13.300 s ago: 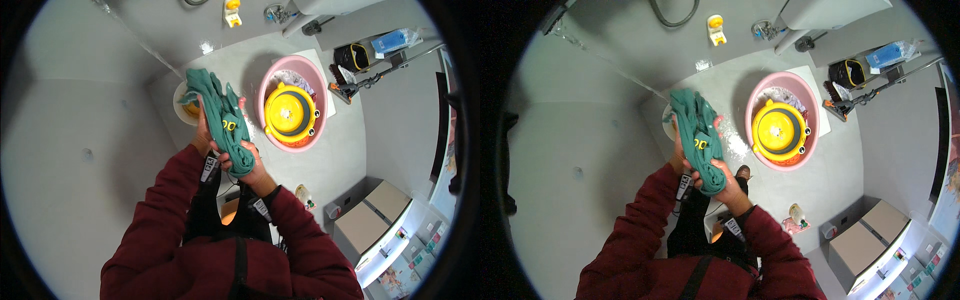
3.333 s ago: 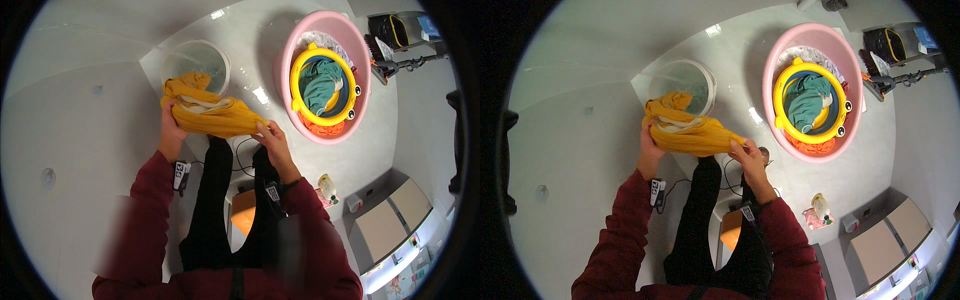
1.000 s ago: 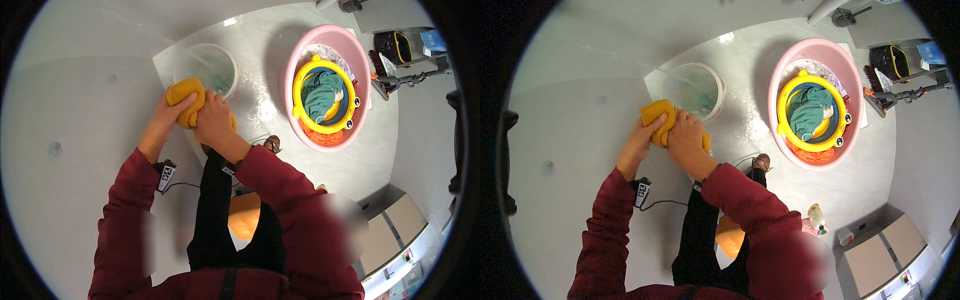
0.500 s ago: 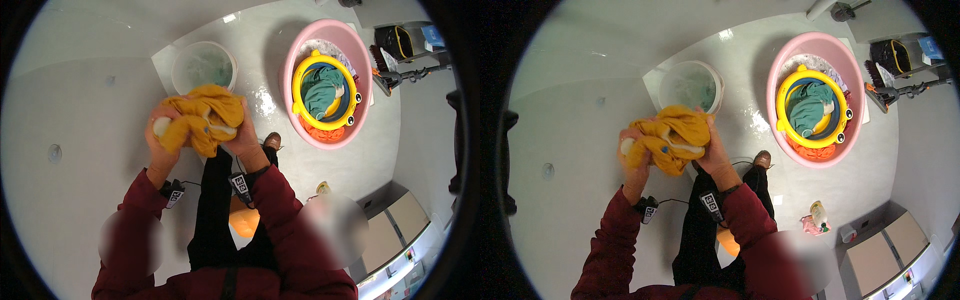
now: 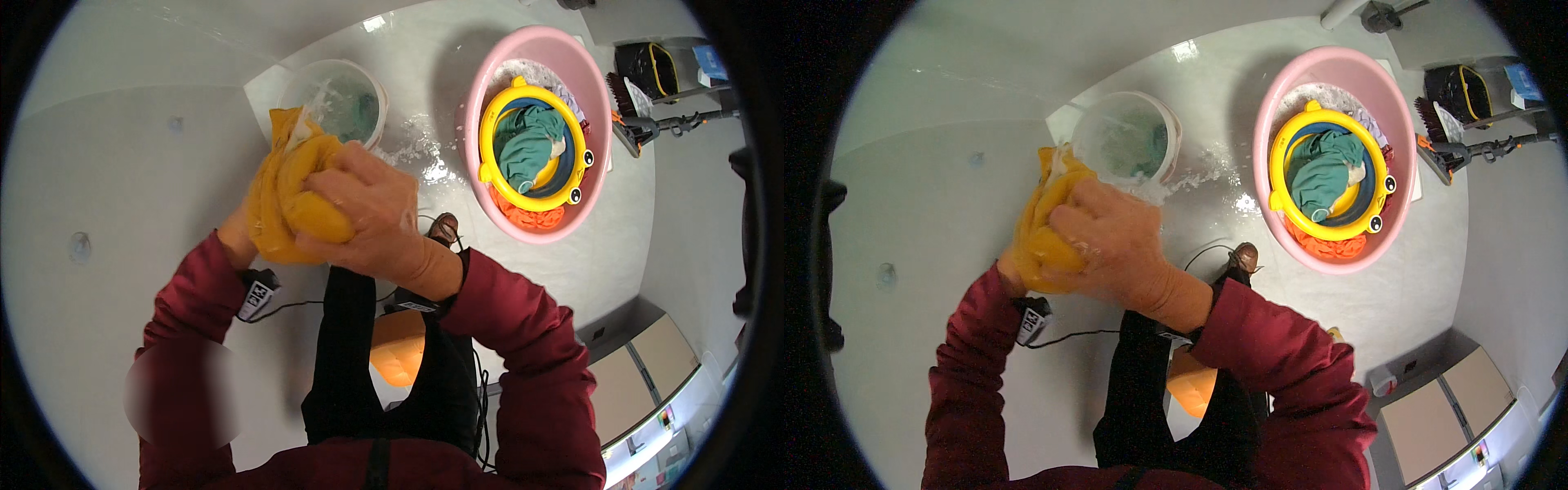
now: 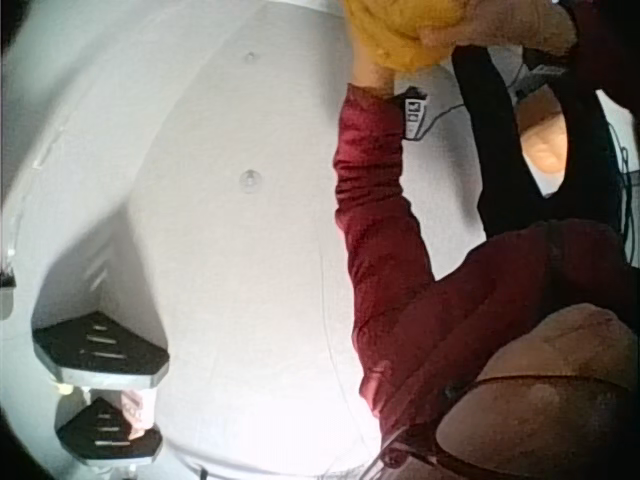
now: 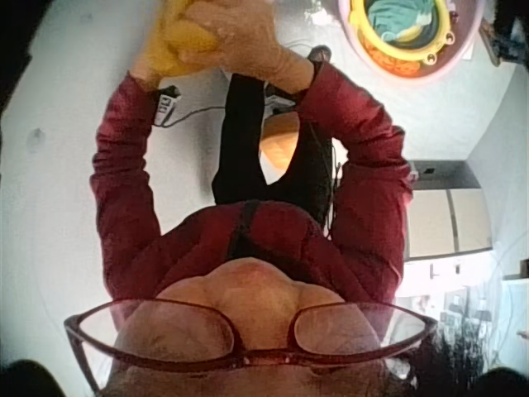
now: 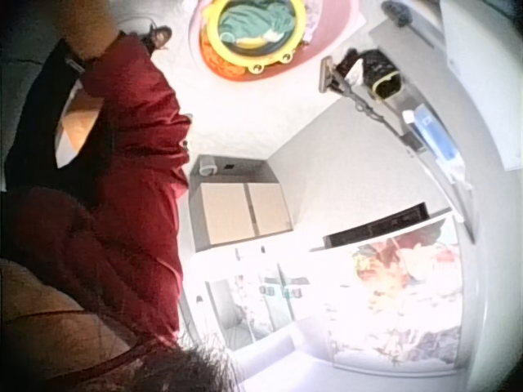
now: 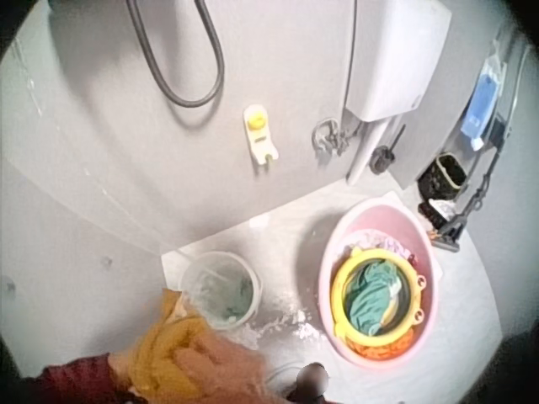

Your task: The person washes and rinses several pieces of clothing by hand. They scrub a yellow and a green garment in a bucket of soapy water, then rinse them under a shower head and place them into a pink basin.

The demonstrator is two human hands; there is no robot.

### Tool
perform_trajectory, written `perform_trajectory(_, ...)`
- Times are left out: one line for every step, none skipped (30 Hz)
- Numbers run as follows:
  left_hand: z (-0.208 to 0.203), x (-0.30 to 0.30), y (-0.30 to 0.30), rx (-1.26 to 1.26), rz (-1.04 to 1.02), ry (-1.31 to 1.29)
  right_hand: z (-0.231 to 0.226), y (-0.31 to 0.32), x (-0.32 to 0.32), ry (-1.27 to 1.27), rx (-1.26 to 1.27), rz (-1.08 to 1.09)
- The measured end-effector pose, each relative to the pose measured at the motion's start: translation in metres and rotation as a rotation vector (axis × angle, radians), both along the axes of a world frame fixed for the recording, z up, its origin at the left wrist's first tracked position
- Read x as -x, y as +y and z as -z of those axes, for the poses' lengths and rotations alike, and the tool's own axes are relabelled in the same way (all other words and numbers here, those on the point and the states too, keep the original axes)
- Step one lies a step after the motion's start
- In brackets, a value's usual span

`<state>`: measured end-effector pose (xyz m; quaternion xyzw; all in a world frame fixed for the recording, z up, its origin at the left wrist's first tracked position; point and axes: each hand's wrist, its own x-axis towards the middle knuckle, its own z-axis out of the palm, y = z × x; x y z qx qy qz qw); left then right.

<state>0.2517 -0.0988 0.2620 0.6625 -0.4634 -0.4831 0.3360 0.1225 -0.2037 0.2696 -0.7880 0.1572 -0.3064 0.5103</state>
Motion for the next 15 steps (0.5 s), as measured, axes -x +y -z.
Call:
perform_trajectory(0.003,-0.003,-0.001,-0.054,-0.058,0.172,-0.002,-0.001,-0.001,0.008,0.054,-0.021)
perform_trajectory(0.006,-0.005,-0.001,-0.109,-0.127,0.338,-0.005,-0.001,-0.001,0.028,0.104,-0.047)
perform_trajectory(0.009,-0.009,-0.003,-0.163,-0.188,0.504,-0.006,-0.001,-0.001,0.044,0.155,-0.077)
perform_trajectory(0.012,-0.011,-0.004,-0.213,-0.276,0.717,-0.007,0.0,-0.001,0.042,0.168,-0.092)
perform_trajectory(0.014,-0.012,-0.006,-0.263,-0.364,0.93,-0.007,0.001,0.001,0.038,0.179,-0.113)
perform_trajectory(0.016,-0.013,-0.008,-0.367,-0.509,1.102,-0.006,0.001,0.002,0.047,0.191,-0.134)
perform_trajectory(0.015,-0.013,-0.008,-0.363,-0.459,1.021,-0.006,0.003,0.005,0.048,0.2,-0.152)
perform_trajectory(0.014,-0.012,-0.009,-0.419,-0.469,0.899,-0.005,0.007,0.007,0.062,0.199,-0.175)
perform_trajectory(0.012,-0.012,-0.01,-0.472,-0.478,0.773,-0.002,0.01,0.008,0.072,0.2,-0.197)
perform_trajectory(0.011,-0.011,-0.011,-0.48,-0.428,0.662,0.001,0.012,0.009,0.073,0.211,-0.198)
perform_trajectory(0.011,-0.011,-0.013,-0.486,-0.378,0.552,0.005,0.014,0.009,0.075,0.223,-0.199)
perform_trajectory(0.011,-0.01,-0.015,-0.434,-0.298,0.46,0.01,0.017,0.01,0.075,0.234,-0.199)
perform_trajectory(0.013,-0.009,-0.018,-0.418,-0.275,0.355,0.015,0.018,0.009,0.08,0.256,-0.196)
perform_trajectory(0.018,-0.008,-0.021,-0.347,-0.226,0.272,0.021,0.02,0.008,0.087,0.275,-0.195)
perform_trajectory(0.022,-0.007,-0.022,-0.276,-0.18,0.19,0.026,0.022,0.009,0.11,0.3,-0.208)
